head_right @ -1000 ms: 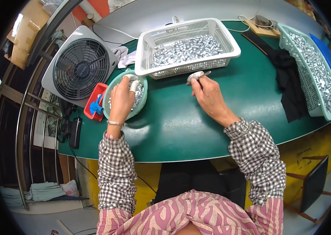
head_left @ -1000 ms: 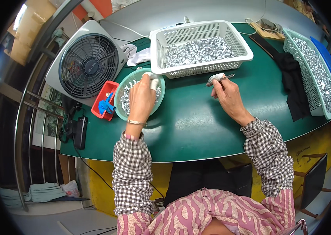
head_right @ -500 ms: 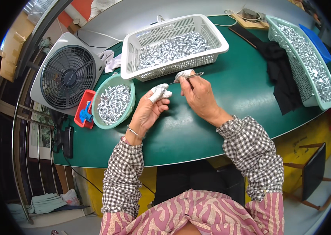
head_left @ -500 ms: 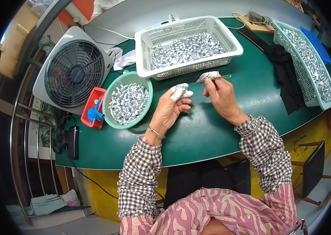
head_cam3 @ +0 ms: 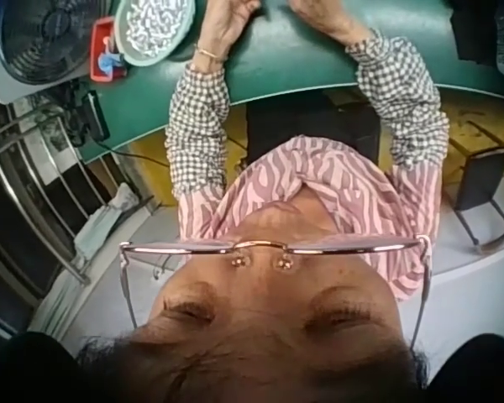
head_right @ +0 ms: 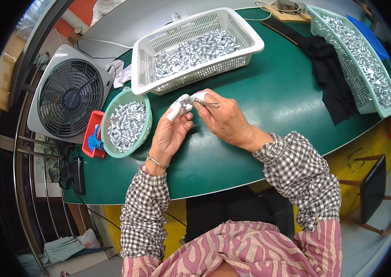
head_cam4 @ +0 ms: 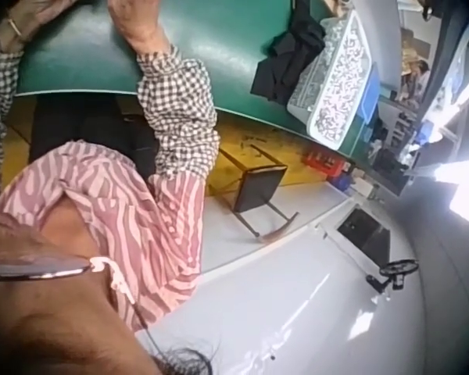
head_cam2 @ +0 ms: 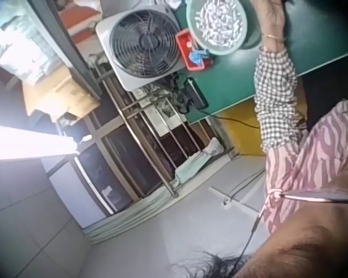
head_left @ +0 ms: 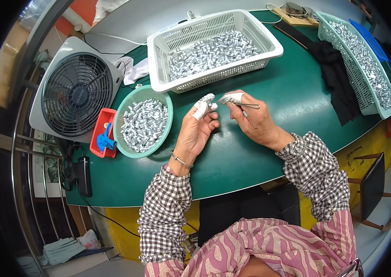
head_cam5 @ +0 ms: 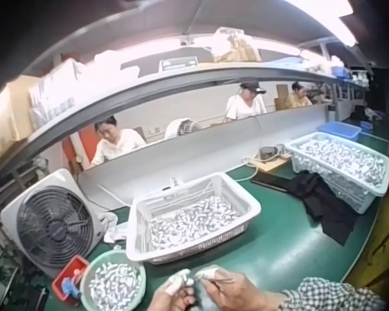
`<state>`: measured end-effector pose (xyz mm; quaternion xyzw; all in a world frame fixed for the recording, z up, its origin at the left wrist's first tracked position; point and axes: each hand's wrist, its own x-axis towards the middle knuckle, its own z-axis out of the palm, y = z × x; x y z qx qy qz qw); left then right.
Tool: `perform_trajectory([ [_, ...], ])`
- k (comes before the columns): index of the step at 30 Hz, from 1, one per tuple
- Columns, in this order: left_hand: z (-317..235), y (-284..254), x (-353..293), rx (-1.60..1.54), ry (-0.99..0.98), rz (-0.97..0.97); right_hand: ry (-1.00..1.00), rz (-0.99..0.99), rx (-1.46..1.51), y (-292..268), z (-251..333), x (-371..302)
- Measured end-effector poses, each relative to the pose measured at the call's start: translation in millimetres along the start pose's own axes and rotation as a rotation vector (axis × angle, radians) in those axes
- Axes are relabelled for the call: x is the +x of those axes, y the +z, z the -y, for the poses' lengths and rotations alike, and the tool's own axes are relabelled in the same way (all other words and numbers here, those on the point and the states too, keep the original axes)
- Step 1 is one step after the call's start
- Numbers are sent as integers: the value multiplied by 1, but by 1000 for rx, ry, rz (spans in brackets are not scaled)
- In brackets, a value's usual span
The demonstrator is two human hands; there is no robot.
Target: Assembling small metal components into white plastic housings using a precision tool at a workbench.
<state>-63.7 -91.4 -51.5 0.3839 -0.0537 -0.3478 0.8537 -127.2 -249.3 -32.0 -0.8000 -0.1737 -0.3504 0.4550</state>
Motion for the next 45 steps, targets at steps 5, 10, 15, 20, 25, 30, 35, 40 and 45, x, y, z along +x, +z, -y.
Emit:
perform_trajectory([
  [5,-1,2,-1,-11,26,5,16,22,17,1,-1,-1],
  [10,0,2,-2,-33,32,55,-9,40,8,1,-1,-1],
  [15,1,3,-2,-23,15,37,-18,60,4,1,-2,-1],
  [20,0,6,-4,-6,16,27,-22,57,-2,1,-1,0],
  [25,0,5,-4,-7,8,39,20,79,-27,1,-2,-1],
  [30,0,5,-4,1,13,37,46,62,0,2,1,-1],
  [35,-1,5,-4,9,15,30,-2,82,-76,1,2,2],
  [40,-3,3,-4,25,87,-1,-126,137,-152,-1,2,1],
  [45,-3,13,-5,-48,93,0,84,174,46,-3,2,1],
])
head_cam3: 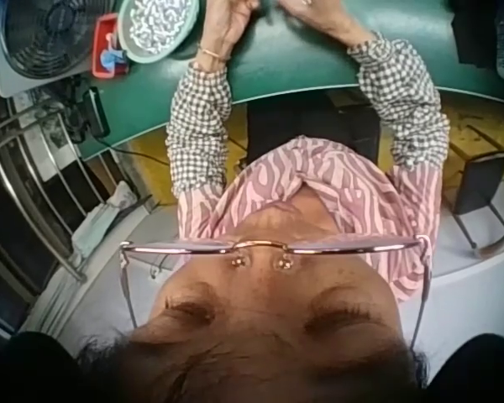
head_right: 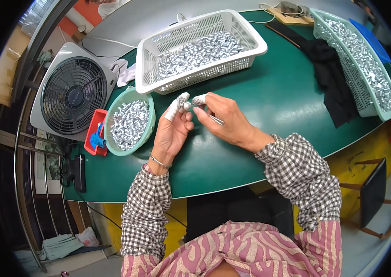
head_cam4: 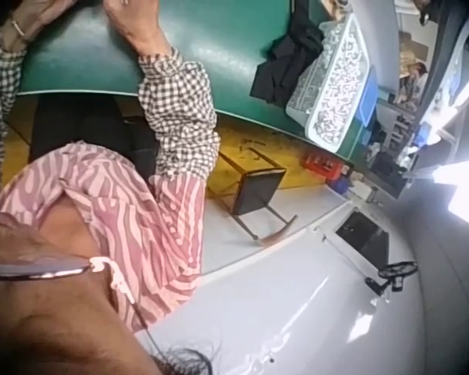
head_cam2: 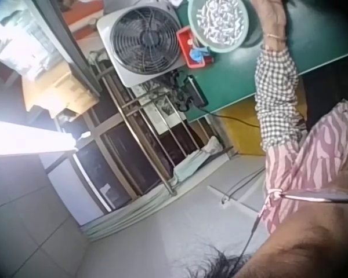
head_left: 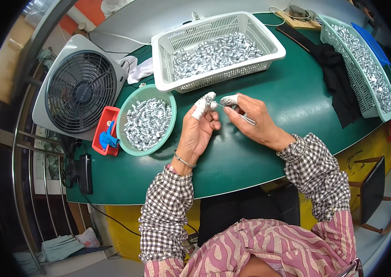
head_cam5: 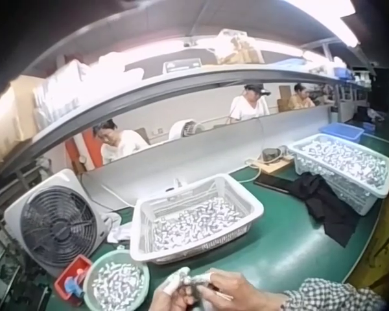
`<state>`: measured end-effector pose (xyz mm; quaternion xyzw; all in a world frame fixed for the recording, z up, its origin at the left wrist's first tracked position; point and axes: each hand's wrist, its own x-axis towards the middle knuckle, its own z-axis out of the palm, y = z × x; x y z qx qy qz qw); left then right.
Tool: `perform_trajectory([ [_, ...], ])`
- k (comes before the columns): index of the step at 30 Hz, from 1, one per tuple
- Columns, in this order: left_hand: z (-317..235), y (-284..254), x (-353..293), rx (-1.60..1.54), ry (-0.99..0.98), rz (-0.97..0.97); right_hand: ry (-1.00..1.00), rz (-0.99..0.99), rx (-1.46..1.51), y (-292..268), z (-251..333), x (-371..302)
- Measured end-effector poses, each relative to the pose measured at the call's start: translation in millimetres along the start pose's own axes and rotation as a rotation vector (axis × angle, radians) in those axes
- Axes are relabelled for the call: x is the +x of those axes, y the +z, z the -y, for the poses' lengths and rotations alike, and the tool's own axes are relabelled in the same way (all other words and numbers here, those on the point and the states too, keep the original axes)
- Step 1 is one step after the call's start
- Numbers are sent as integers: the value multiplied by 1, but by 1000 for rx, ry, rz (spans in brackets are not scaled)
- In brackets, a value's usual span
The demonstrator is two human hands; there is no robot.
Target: Assembling small metal components into white plastic housings using a precision tool at a workbench.
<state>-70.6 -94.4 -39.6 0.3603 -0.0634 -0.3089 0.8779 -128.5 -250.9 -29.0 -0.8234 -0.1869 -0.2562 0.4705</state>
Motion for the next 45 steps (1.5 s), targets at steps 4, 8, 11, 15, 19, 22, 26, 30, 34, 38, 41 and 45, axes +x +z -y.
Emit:
perform_trajectory([
  [4,1,-7,1,-4,-26,-1,-88,1,-67,3,2,0],
  [8,-2,-3,-2,11,-109,25,-119,89,-166,4,2,-2],
  [11,-2,-3,-3,99,-127,16,-129,123,-229,5,1,-3],
  [15,-1,1,-4,300,-86,-41,-175,249,-582,8,2,-8],
  [19,1,2,-4,382,-65,-86,-165,288,-693,13,6,-8],
  [22,4,5,-4,425,-58,-101,-150,243,-657,19,0,-9],
  [26,12,9,-5,185,-27,-73,-111,130,-413,22,-5,-4],
  [30,14,11,-6,201,-7,-80,-92,121,-214,23,-8,-4],
  [34,13,16,-7,83,34,-129,-97,166,-320,24,0,0],
  [38,13,5,-3,23,37,-129,-69,273,-450,20,12,-6],
  [41,14,6,-3,78,25,-127,-77,291,-527,22,14,-7],
  [45,16,8,-1,96,22,-203,-71,308,-643,24,17,-10],
])
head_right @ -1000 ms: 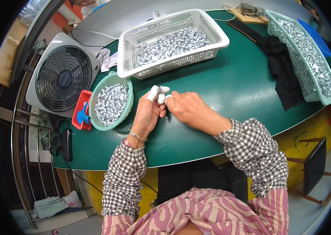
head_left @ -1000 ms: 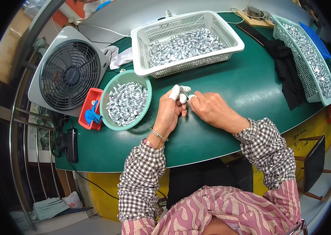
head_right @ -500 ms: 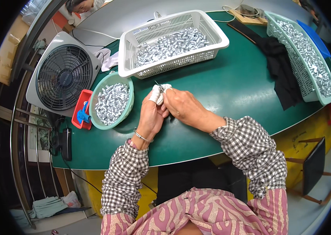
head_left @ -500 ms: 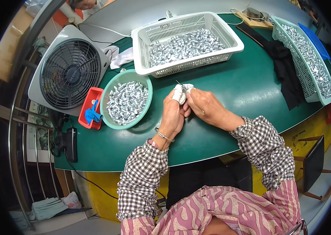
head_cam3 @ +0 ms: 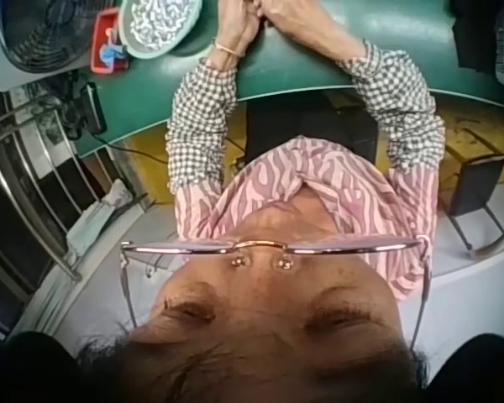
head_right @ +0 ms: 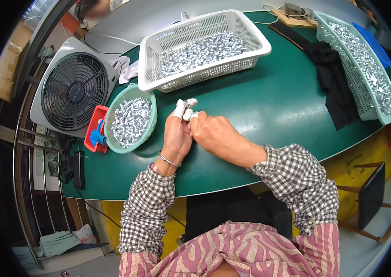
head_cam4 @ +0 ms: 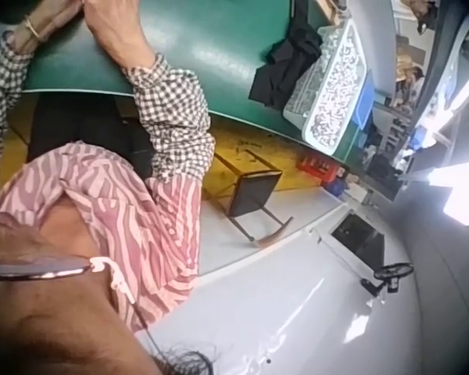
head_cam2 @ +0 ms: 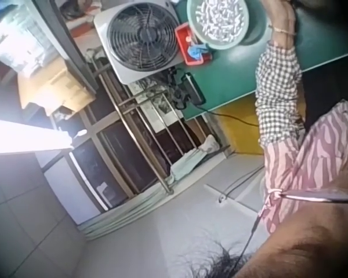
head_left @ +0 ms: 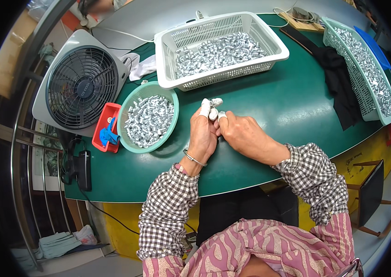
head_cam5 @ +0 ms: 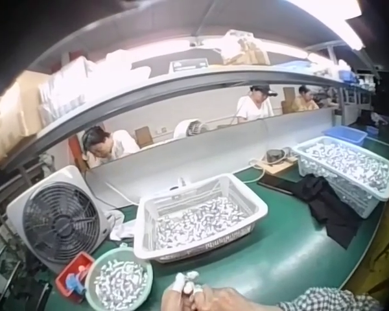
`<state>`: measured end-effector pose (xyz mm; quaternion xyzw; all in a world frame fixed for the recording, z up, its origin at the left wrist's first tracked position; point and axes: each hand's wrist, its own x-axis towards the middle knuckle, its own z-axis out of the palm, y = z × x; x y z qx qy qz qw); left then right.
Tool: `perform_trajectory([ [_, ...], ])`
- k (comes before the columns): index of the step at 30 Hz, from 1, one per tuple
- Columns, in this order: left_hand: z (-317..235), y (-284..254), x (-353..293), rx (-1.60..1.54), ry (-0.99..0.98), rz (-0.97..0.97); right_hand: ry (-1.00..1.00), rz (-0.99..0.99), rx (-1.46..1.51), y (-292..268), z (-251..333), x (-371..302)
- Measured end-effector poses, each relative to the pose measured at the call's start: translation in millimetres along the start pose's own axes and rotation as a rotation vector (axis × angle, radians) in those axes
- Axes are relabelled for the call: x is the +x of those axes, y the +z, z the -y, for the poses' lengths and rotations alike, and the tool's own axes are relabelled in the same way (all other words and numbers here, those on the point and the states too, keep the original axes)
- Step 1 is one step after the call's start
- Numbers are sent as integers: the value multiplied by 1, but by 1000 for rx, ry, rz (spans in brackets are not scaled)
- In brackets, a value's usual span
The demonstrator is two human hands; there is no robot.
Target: Assembling small metal components into white plastic housings using a precision tool at a workbench.
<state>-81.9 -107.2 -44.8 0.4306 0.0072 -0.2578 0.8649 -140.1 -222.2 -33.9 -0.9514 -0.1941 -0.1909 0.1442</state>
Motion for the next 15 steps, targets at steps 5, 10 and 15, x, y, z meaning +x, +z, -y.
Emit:
perform_trajectory([
  [5,-1,11,-7,195,-22,13,16,-9,-81,-6,-3,3],
  [10,0,8,-4,141,7,-22,10,-8,-69,-3,2,-2],
  [15,-1,3,-2,124,1,-4,3,-15,-39,-4,-2,-1],
])
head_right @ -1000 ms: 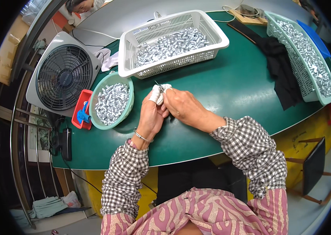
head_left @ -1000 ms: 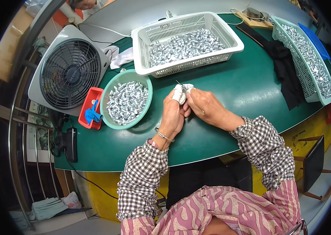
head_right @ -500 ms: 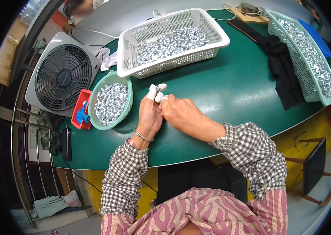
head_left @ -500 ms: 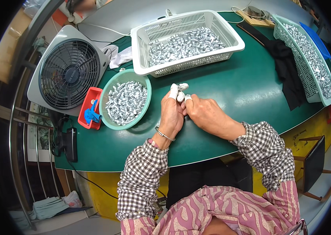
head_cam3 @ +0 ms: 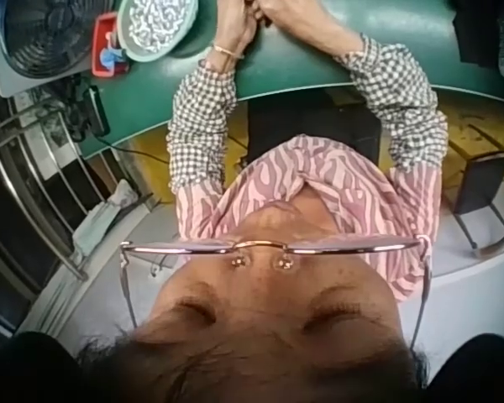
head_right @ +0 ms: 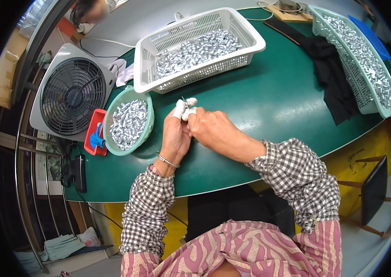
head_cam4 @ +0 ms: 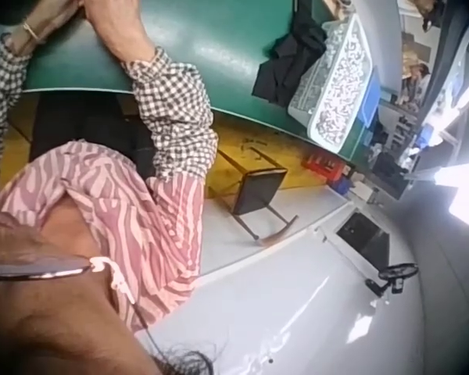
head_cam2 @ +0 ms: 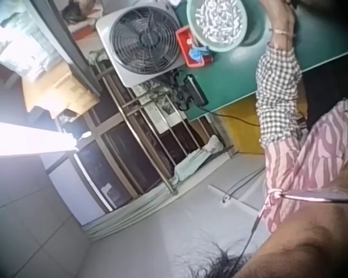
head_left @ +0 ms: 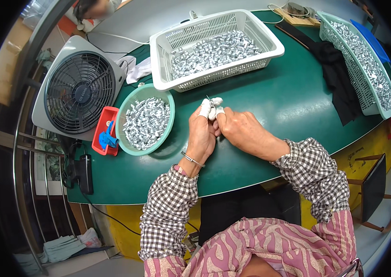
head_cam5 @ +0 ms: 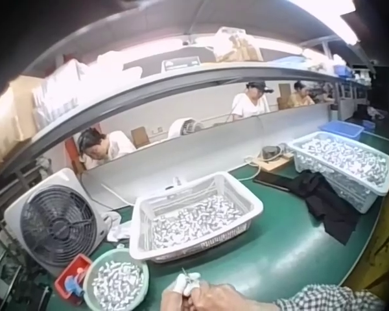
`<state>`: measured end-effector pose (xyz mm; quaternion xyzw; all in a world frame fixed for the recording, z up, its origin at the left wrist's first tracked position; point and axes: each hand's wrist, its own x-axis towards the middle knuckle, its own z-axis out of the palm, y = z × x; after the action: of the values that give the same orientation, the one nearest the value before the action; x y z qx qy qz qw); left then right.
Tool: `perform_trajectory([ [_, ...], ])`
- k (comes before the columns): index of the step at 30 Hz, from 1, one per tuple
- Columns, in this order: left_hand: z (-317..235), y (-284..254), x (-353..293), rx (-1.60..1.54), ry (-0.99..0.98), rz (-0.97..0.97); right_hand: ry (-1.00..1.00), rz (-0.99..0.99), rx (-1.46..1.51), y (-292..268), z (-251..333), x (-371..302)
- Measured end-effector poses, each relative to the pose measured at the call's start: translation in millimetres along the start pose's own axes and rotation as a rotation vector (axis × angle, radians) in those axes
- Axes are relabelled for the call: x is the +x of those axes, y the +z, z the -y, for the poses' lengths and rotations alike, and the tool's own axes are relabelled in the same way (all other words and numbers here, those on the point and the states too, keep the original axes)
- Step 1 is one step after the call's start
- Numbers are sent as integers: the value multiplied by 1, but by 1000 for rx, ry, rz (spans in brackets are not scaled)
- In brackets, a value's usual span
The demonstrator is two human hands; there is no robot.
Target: Assembling small metal components into white plastic housings using a precision tool at a workbench.
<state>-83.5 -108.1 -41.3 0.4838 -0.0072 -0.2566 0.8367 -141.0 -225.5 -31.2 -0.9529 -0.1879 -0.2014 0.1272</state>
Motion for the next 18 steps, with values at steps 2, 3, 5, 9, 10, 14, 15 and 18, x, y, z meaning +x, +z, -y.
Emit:
perform_trajectory([
  [2,0,0,0,-43,17,2,-34,-22,43,0,1,-3],
  [3,0,0,-2,-46,-4,24,-34,-22,45,1,-1,-3],
  [5,0,2,-4,-53,-46,70,-15,-21,57,3,-7,1],
  [9,-6,-2,1,-95,42,60,-28,-32,49,2,-5,-1],
  [10,-6,-1,1,-95,43,60,-39,-37,43,2,-4,-2],
  [14,-4,1,-2,-77,-40,117,5,-48,56,5,-8,2],
  [15,-4,-1,0,-87,-18,107,5,-48,56,4,-8,2],
  [18,-6,-2,2,-108,25,84,-43,-59,27,3,-6,-1],
])
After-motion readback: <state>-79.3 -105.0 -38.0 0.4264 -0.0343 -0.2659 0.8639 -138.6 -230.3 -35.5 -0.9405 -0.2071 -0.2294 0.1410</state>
